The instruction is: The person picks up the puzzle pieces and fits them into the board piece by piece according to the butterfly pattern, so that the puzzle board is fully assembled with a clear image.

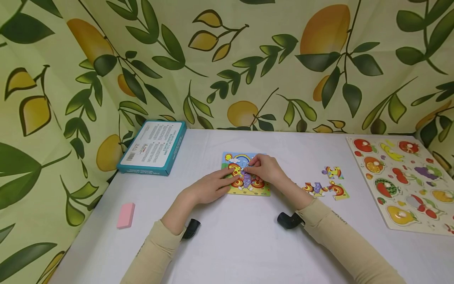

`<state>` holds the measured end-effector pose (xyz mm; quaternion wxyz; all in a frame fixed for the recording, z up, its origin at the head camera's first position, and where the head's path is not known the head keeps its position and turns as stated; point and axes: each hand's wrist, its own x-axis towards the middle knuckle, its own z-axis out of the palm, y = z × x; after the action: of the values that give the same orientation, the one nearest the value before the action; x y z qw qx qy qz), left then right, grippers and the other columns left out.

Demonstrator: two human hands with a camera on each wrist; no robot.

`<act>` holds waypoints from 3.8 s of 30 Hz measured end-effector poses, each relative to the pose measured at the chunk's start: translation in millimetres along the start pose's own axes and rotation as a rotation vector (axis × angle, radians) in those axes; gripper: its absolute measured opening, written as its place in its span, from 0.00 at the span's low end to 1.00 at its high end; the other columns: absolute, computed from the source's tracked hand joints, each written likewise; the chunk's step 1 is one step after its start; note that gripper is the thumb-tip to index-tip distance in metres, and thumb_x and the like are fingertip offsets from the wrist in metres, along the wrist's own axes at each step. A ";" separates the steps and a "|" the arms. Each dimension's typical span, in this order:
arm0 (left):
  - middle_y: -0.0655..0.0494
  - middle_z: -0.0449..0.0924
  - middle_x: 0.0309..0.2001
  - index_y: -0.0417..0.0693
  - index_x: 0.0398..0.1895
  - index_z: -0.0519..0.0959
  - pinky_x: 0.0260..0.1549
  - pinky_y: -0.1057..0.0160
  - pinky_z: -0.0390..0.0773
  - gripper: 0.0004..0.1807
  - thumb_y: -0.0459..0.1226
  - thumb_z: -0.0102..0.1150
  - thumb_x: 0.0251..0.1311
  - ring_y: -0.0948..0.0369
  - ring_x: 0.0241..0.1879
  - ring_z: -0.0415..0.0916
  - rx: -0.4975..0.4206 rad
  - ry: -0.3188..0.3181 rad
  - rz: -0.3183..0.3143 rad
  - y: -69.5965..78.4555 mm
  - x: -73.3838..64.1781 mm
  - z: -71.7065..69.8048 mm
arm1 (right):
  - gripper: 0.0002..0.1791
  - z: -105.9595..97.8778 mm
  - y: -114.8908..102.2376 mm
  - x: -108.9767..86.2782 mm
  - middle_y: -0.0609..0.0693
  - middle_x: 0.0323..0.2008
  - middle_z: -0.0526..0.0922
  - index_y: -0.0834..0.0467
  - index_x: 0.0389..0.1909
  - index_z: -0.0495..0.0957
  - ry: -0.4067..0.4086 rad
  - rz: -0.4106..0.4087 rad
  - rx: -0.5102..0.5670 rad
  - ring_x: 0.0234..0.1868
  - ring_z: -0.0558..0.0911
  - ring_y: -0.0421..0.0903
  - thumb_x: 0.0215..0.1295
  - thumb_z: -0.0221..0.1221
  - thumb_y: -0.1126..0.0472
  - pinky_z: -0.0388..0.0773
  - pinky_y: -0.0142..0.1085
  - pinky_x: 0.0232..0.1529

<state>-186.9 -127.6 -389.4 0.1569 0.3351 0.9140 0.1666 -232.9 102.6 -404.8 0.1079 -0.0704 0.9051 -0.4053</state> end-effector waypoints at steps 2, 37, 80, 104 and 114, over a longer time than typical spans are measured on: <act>0.49 0.53 0.75 0.53 0.74 0.62 0.70 0.51 0.54 0.26 0.42 0.44 0.74 0.50 0.74 0.50 0.001 0.002 -0.001 0.1 0.4 -0.1 | 0.17 -0.1 0.3 0.2 0.48 0.22 0.77 0.60 0.39 0.76 -0.001 -0.003 -0.001 0.15 0.74 0.41 0.60 0.68 0.52 0.69 0.31 0.19; 0.49 0.53 0.75 0.52 0.74 0.62 0.69 0.51 0.54 0.26 0.41 0.44 0.74 0.50 0.74 0.49 0.001 0.001 -0.012 1.9 0.9 -0.6 | 0.16 1.3 -4.0 3.6 0.47 0.17 0.75 0.60 0.37 0.77 0.005 -0.023 -0.035 0.12 0.72 0.39 0.60 0.68 0.52 0.65 0.30 0.17; 0.52 0.59 0.73 0.47 0.74 0.61 0.70 0.52 0.53 0.29 0.39 0.49 0.71 0.55 0.73 0.52 -0.037 -0.005 -0.001 9.9 12.7 -5.5 | 0.22 -9.8 15.2 13.0 0.47 0.20 0.75 0.58 0.45 0.75 -0.214 -0.063 0.117 0.19 0.74 0.41 0.55 0.72 0.54 0.69 0.30 0.22; 0.53 0.59 0.72 0.48 0.73 0.64 0.68 0.50 0.58 0.28 0.41 0.51 0.71 0.54 0.71 0.55 0.046 0.043 -0.015 12.1 16.5 -1.4 | 0.22 -80.1 48.8 -36.5 0.58 0.52 0.78 0.58 0.55 0.75 0.014 -0.044 -0.058 0.47 0.77 0.54 0.69 0.58 0.48 0.76 0.41 0.40; 0.53 0.61 0.71 0.48 0.72 0.65 0.67 0.51 0.59 0.28 0.41 0.52 0.70 0.54 0.70 0.57 0.037 0.065 -0.008 8.6 16.4 2.1 | 0.41 -152.0 110.7 -74.4 0.72 0.52 0.70 0.74 0.59 0.64 0.061 0.215 -0.281 0.48 0.70 0.66 0.61 0.64 0.44 0.74 0.53 0.43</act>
<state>-193.1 -110.1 -390.6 0.1216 0.3284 0.9229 0.1600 -203.7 301.0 -378.9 0.1123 0.0249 0.9579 -0.2631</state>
